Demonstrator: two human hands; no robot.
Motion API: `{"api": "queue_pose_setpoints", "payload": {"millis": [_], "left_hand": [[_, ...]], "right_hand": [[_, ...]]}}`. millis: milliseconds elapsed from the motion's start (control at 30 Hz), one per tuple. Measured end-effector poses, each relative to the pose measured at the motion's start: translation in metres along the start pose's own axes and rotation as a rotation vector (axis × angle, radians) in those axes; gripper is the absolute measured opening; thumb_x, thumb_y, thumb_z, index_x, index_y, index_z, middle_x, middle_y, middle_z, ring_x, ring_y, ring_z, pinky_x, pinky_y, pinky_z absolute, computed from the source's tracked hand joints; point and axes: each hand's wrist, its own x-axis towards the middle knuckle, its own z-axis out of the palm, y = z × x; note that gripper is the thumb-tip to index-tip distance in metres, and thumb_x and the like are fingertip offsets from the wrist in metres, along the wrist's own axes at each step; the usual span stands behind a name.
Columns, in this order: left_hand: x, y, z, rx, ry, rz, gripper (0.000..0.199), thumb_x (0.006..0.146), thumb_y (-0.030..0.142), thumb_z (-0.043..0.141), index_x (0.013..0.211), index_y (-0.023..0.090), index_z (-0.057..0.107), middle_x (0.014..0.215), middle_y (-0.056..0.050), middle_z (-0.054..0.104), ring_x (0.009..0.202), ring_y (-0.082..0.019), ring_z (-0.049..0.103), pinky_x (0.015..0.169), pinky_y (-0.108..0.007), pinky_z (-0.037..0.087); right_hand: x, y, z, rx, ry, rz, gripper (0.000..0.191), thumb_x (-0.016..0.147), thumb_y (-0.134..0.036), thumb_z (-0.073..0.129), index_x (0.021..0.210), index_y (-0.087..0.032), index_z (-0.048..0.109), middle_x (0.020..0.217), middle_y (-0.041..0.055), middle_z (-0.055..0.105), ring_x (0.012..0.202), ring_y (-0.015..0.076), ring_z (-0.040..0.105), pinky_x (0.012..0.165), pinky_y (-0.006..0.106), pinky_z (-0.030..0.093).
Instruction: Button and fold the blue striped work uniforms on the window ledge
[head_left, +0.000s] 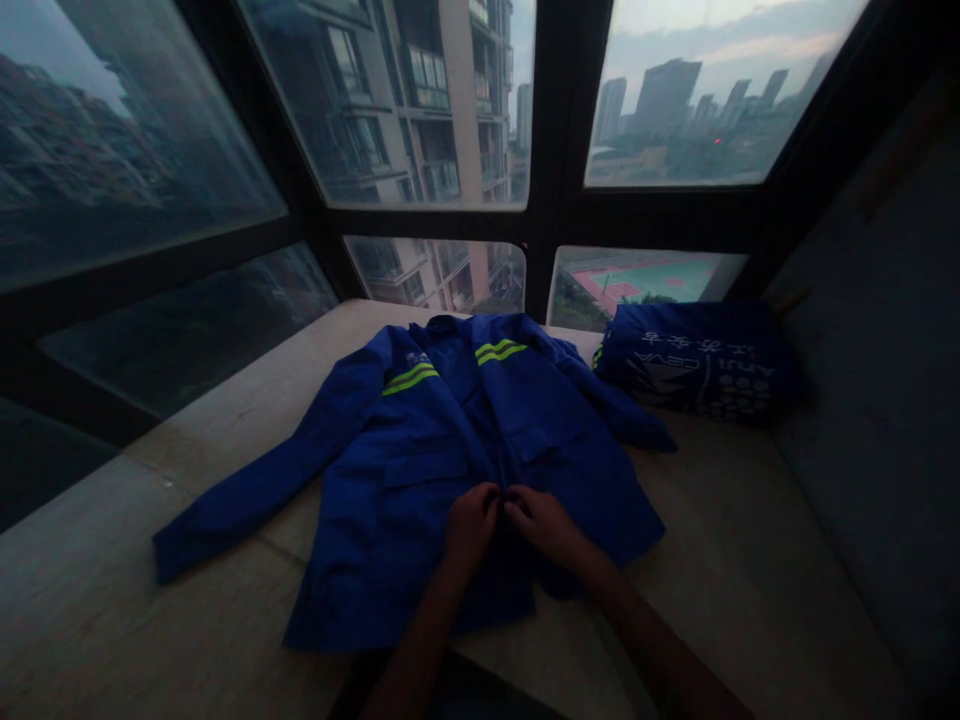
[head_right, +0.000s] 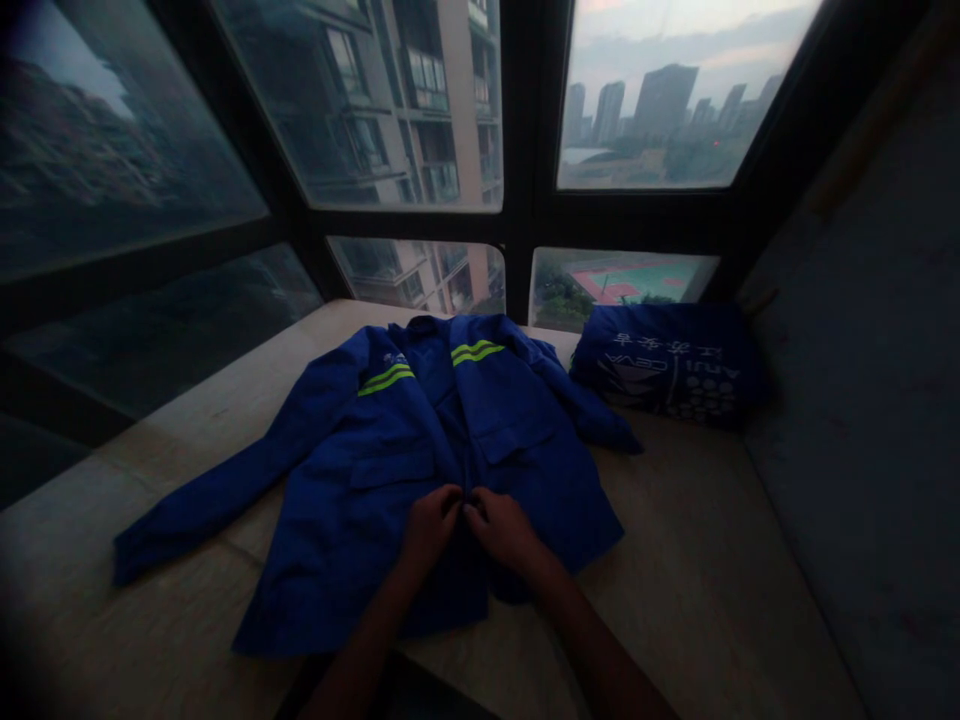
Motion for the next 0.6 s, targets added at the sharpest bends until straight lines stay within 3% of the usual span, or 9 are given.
{"api": "queue_pose_setpoints", "payload": {"millis": [100,267,433,600], "left_hand": [[0.004,0.001,-0.005,-0.049,-0.038,-0.023,0.02,0.085,0.013,0.054,0.094,0.02,0.072,0.096,-0.005,0.076,0.091,-0.019,0.069,0.081,-0.028,0.048],[0.01,0.002,-0.009,-0.124,-0.075,-0.09,0.013,0.081,0.022,0.061,0.085,0.017,0.072,0.085,-0.005,0.076,0.08,-0.019,0.069,0.071,-0.027,0.049],[0.01,-0.002,-0.002,-0.195,-0.001,-0.162,0.014,0.079,0.023,0.06,0.085,0.015,0.071,0.086,-0.007,0.075,0.081,-0.02,0.07,0.073,-0.029,0.051],[0.006,-0.01,0.002,-0.268,0.052,-0.17,0.015,0.076,0.023,0.062,0.086,0.014,0.07,0.086,-0.008,0.075,0.083,-0.021,0.071,0.076,-0.03,0.053]], "right_hand": [[0.008,-0.003,0.0,-0.131,0.013,0.084,0.024,0.093,-0.02,0.049,0.108,-0.02,0.067,0.096,0.0049,0.075,0.087,0.016,0.069,0.069,0.022,0.041],[0.01,-0.009,0.014,-0.278,0.076,0.178,0.019,0.094,-0.028,0.051,0.106,-0.024,0.065,0.094,0.0057,0.075,0.088,0.0192,0.07,0.066,0.024,0.037],[0.001,-0.01,0.025,-0.282,0.157,0.205,0.021,0.099,-0.031,0.046,0.108,-0.025,0.064,0.088,0.0034,0.074,0.083,0.0186,0.071,0.062,0.024,0.035],[-0.002,-0.012,0.022,-0.231,0.167,0.192,0.022,0.098,-0.035,0.049,0.108,-0.025,0.065,0.087,0.0034,0.074,0.083,0.0185,0.071,0.065,0.024,0.038]]}}
